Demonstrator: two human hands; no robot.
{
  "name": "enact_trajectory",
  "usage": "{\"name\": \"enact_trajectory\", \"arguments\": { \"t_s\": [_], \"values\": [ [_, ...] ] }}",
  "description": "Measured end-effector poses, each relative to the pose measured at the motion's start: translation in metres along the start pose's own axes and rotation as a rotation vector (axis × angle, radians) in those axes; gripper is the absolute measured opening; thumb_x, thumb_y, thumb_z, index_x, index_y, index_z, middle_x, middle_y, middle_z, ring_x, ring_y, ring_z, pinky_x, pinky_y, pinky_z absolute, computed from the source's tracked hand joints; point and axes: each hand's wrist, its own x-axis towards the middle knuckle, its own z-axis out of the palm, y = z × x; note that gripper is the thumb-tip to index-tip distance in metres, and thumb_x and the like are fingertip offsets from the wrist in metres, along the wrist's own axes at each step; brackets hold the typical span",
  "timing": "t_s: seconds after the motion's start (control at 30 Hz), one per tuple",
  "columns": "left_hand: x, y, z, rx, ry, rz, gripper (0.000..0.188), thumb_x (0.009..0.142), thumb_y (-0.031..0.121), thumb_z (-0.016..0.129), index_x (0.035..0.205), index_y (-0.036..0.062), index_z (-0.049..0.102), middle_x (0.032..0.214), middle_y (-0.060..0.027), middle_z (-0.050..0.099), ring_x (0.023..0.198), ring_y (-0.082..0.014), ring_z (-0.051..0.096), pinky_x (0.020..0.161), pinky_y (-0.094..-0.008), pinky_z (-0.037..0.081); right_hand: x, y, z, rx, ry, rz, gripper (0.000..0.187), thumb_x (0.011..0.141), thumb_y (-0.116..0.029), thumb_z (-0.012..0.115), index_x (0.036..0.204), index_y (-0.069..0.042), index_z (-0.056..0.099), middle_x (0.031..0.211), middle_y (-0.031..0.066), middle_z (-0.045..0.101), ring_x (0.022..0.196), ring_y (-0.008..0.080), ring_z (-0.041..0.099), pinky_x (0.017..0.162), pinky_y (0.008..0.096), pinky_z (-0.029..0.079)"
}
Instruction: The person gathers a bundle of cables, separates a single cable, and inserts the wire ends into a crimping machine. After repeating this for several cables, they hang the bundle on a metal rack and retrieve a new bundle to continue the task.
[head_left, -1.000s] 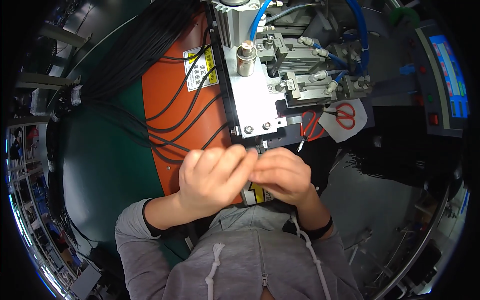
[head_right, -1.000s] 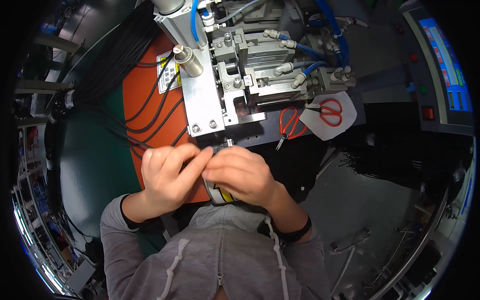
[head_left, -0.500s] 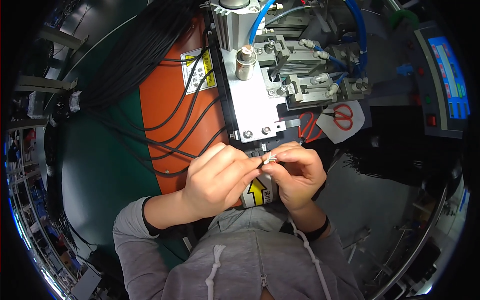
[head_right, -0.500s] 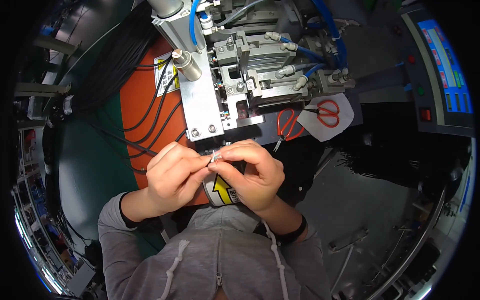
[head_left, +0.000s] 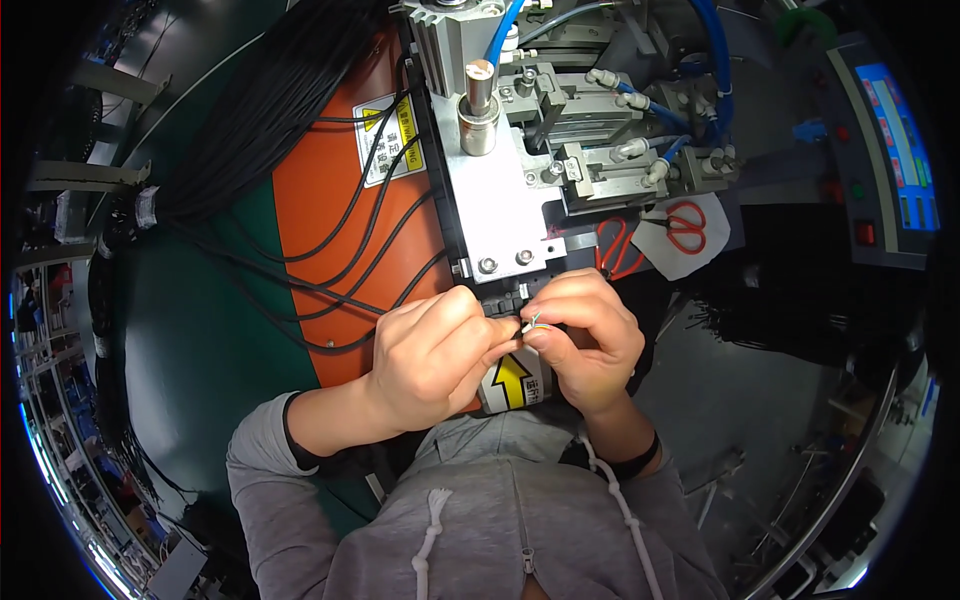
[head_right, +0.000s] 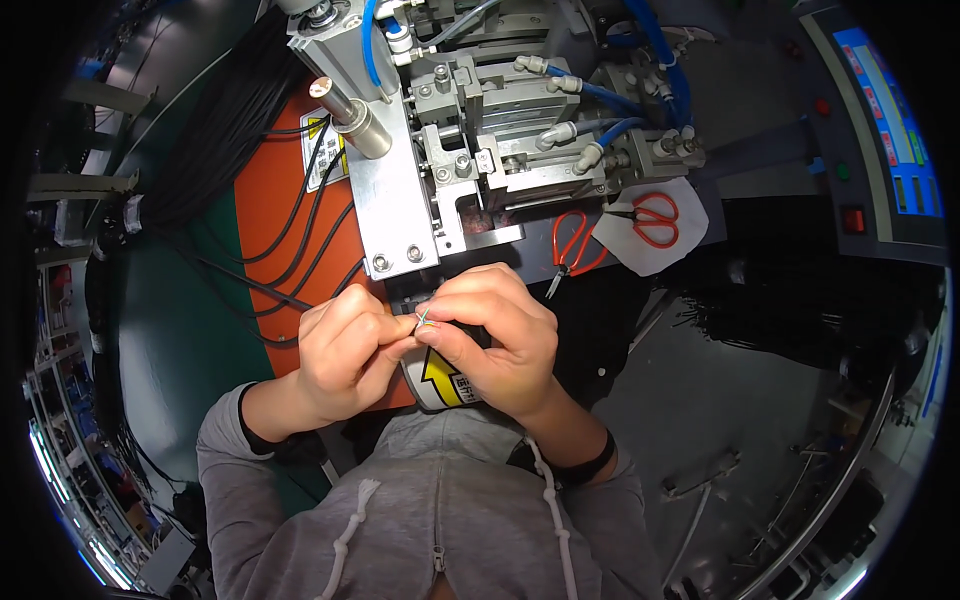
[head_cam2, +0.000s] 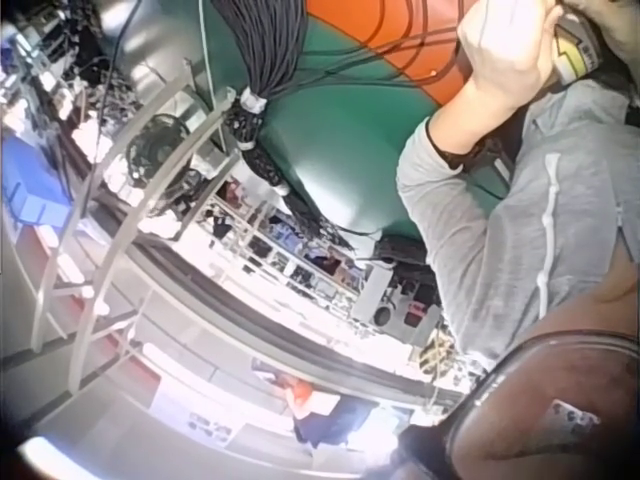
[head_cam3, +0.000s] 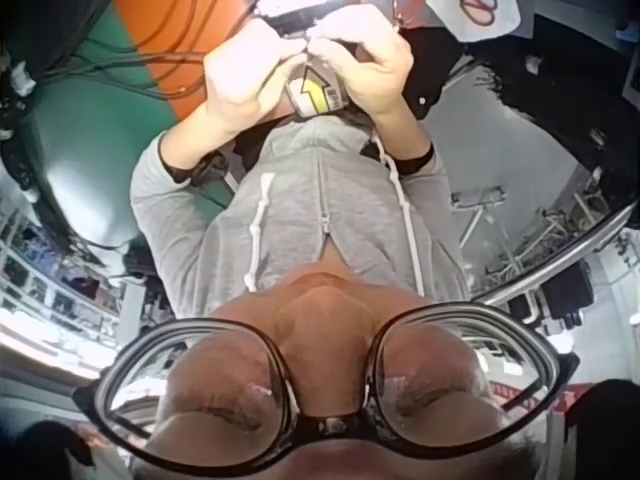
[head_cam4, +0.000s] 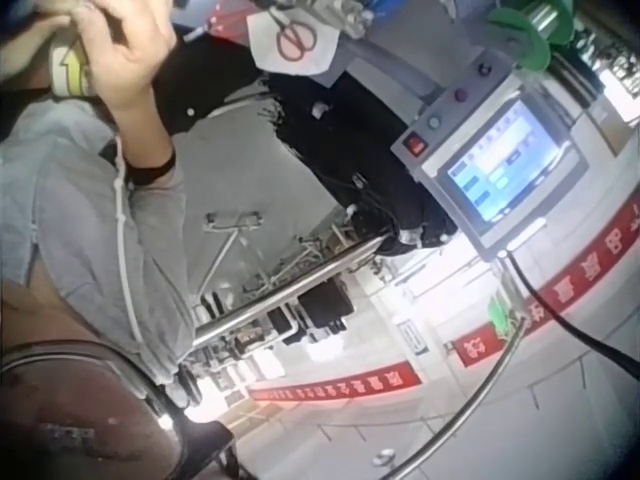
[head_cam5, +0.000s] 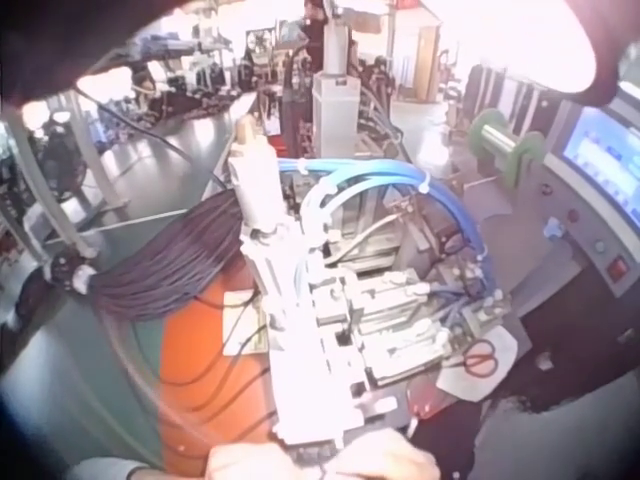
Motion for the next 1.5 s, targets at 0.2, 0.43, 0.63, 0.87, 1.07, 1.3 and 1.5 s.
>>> {"name": "enact_trajectory", "arguments": {
  "t_s": [0.2, 0.43, 0.63, 0.87, 1.07, 1.3, 1.5],
  "values": [
    [0.001, 0.004, -0.003, -0.015, -0.033, -0.026, 0.015, 0.069, 0.006, 0.074, 0.079, 0.0021, 0.064, 0.069, -0.0052, 0.045, 0.051, -0.0186, 0.051, 0.043, -0.0319, 0.039, -0.003, 0.000, 0.001, 0.329, -0.014, 0.235, 0.019, 0.070, 0.005, 0.076, 0.086, 0.001, 0.066, 0.084, 0.0112, 0.065, 0.076, 0.0177, 0.061, 0.068, 0.0273, 0.049],
    [0.001, 0.005, -0.004, 0.010, -0.080, -0.063, 0.014, 0.070, 0.005, 0.073, 0.078, 0.0038, 0.062, 0.069, -0.0047, 0.044, 0.052, -0.0175, 0.051, 0.043, -0.0311, 0.039, 0.004, -0.006, 0.003, -0.204, 0.042, -0.116, 0.020, 0.068, 0.006, 0.077, 0.083, 0.001, 0.064, 0.078, 0.0093, 0.063, 0.074, 0.0179, 0.060, 0.065, 0.0286, 0.048],
    [-0.002, 0.003, 0.001, 0.147, -0.039, 0.006, 0.013, 0.070, 0.006, 0.071, 0.078, 0.0055, 0.060, 0.070, -0.0037, 0.044, 0.054, -0.0154, 0.050, 0.043, -0.0291, 0.039, 0.002, -0.012, 0.004, -0.250, 0.062, -0.018, 0.019, 0.068, 0.005, 0.077, 0.080, -0.002, 0.063, 0.076, 0.0077, 0.063, 0.071, 0.0205, 0.059, 0.065, 0.0298, 0.046],
    [0.004, 0.007, -0.005, 0.403, -0.158, 0.127, 0.014, 0.069, 0.007, 0.067, 0.082, 0.0067, 0.063, 0.074, -0.0005, 0.047, 0.057, -0.0120, 0.049, 0.045, -0.0258, 0.037, 0.014, -0.020, -0.014, -0.373, -0.137, 0.027, 0.015, 0.071, 0.001, 0.076, 0.078, -0.002, 0.062, 0.075, 0.0079, 0.061, 0.068, 0.0209, 0.057, 0.063, 0.0295, 0.045],
    [0.003, 0.002, -0.005, 0.430, -0.150, 0.255, 0.023, 0.067, 0.008, 0.068, 0.090, 0.0071, 0.068, 0.077, 0.0013, 0.052, 0.057, -0.0110, 0.047, 0.047, -0.0239, 0.035, 0.017, -0.017, -0.036, -0.048, -0.400, 0.398, 0.011, 0.078, -0.003, 0.072, 0.081, -0.001, 0.062, 0.076, 0.0046, 0.059, 0.069, 0.0141, 0.055, 0.063, 0.0261, 0.044],
    [0.000, 0.000, -0.001, 0.407, -0.059, 0.274, 0.027, 0.065, 0.009, 0.069, 0.092, 0.0078, 0.071, 0.078, 0.0015, 0.054, 0.057, -0.0102, 0.048, 0.047, -0.0237, 0.035, 0.005, -0.004, -0.040, 0.419, -0.341, 0.716, 0.010, 0.080, 0.000, 0.069, 0.084, 0.002, 0.059, 0.084, 0.0063, 0.059, 0.077, 0.0117, 0.052, 0.071, 0.0245, 0.041],
    [-0.001, -0.002, 0.000, 0.413, -0.044, 0.284, 0.028, 0.064, 0.009, 0.069, 0.092, 0.0076, 0.071, 0.077, 0.0013, 0.055, 0.057, -0.0100, 0.048, 0.046, -0.0236, 0.035, 0.008, -0.004, -0.040, 0.285, -0.380, 0.606, 0.010, 0.080, 0.000, 0.069, 0.084, 0.003, 0.060, 0.084, 0.0061, 0.058, 0.078, 0.0117, 0.051, 0.071, 0.0243, 0.041]
  ]
}}
